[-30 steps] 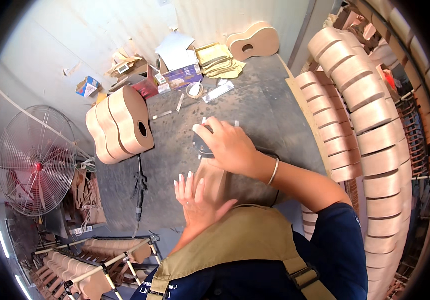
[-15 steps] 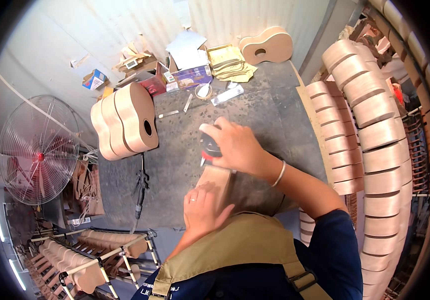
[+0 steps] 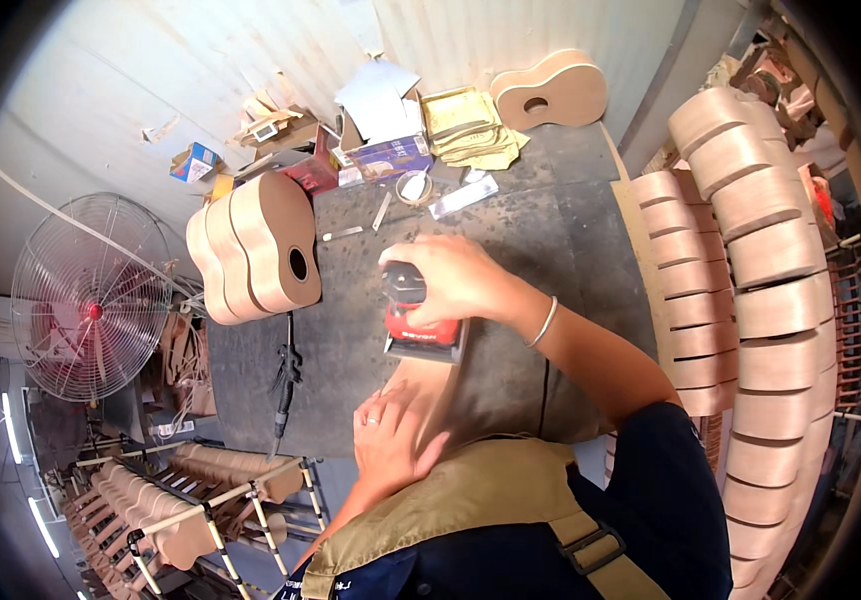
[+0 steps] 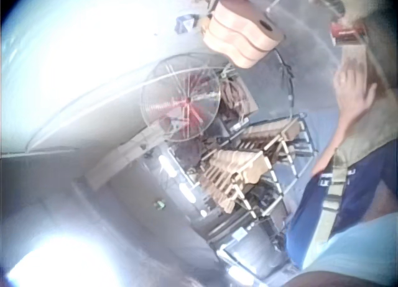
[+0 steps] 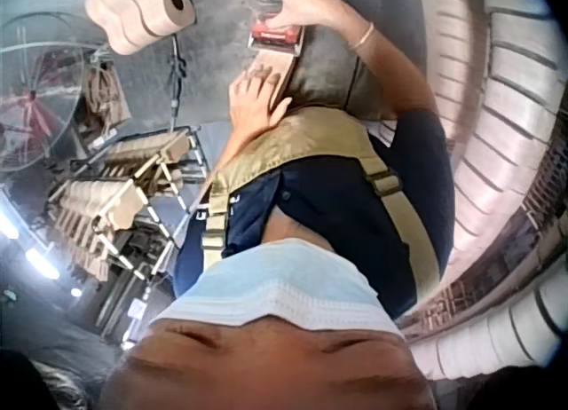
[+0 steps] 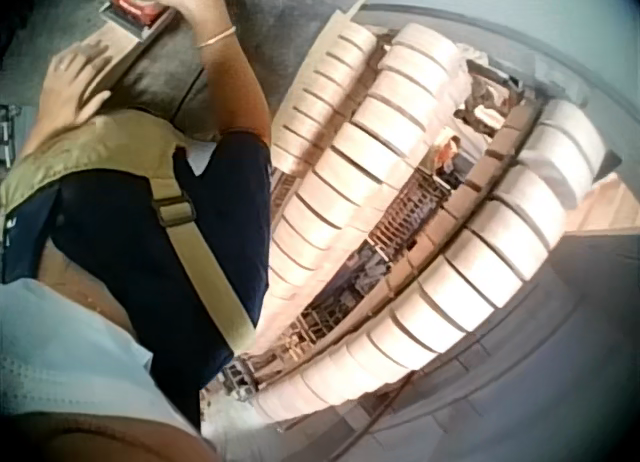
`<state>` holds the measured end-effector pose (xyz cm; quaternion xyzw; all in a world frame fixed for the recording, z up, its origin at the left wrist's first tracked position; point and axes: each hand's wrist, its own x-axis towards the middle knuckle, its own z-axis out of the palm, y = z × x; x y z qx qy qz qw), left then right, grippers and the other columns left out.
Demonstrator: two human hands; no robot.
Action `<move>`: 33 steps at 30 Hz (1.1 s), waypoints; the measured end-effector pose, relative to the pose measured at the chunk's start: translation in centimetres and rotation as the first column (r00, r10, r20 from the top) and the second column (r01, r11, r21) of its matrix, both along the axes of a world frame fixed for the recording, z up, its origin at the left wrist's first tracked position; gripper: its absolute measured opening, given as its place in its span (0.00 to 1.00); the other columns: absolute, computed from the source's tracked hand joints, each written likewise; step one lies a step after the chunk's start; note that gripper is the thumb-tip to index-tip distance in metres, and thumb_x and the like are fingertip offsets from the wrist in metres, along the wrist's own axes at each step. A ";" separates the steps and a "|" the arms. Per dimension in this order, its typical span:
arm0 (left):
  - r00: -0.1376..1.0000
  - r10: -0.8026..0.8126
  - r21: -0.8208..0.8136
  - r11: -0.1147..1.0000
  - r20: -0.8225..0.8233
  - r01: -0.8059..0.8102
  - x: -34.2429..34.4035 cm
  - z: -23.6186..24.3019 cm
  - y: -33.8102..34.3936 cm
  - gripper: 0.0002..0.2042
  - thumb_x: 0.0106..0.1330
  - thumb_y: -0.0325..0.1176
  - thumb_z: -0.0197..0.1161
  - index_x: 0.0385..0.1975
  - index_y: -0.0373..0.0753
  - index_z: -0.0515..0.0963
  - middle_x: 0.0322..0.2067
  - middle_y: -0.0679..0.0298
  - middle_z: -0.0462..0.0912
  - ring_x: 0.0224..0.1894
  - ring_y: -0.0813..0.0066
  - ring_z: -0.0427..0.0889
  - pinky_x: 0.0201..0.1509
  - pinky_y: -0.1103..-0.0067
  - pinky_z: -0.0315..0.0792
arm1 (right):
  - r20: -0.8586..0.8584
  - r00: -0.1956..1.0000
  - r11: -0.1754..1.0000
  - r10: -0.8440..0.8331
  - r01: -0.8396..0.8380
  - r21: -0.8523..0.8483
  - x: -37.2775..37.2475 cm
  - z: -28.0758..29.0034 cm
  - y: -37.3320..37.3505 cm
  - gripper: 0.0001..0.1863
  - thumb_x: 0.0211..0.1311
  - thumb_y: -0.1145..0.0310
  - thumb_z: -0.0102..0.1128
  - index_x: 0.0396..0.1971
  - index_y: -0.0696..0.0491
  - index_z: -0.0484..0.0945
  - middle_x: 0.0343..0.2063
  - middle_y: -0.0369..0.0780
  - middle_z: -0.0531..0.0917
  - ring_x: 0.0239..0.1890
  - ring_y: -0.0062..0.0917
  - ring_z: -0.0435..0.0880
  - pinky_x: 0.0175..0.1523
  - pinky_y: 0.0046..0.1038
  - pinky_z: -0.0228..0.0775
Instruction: The person uses a handheld electric sander to smooth the surface of unfinished wooden guitar bodies. They systematically sand the top and bottom curves of the instrument, rotating it to access different areas, and then place the finished piece on a stack of similar bodies.
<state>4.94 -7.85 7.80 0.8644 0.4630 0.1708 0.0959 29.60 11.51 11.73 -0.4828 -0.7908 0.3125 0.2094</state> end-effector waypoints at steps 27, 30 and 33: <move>0.985 -0.041 -0.104 0.994 -0.167 0.024 0.4 0.8 0.6 0.31 0.68 0.53 0.75 0.69 0.46 0.84 0.70 0.57 0.83 0.73 0.55 0.79 0.77 0.54 0.68 | 0.060 0.998 0.974 0.024 -0.037 0.222 -1.4 -0.7 -3.3 0.40 0.57 0.50 0.82 0.68 0.44 0.76 0.43 0.50 0.82 0.42 0.46 0.92 0.38 0.46 0.86; 0.985 -0.028 -0.110 0.994 -0.168 0.010 0.4 0.8 0.4 0.31 0.68 0.53 0.75 0.69 0.46 0.84 0.70 0.57 0.83 0.73 0.55 0.79 0.77 0.54 0.68 | 0.053 0.997 0.996 -0.053 0.049 0.079 0.2 -2.3 0.0 0.41 0.52 0.51 0.84 0.67 0.46 0.80 0.45 0.51 0.87 0.42 0.43 0.94 0.39 0.45 0.88; 0.988 -0.014 -0.114 0.993 -0.156 -0.004 0.5 0.9 0.0 0.31 0.68 0.52 0.75 0.69 0.47 0.84 0.70 0.57 0.83 0.73 0.56 0.79 0.78 0.55 0.68 | -0.124 0.983 0.873 -0.136 0.059 -0.485 4.6 -4.0 5.5 0.42 0.52 0.55 0.84 0.70 0.50 0.82 0.46 0.46 0.94 0.35 0.36 0.94 0.32 0.35 0.86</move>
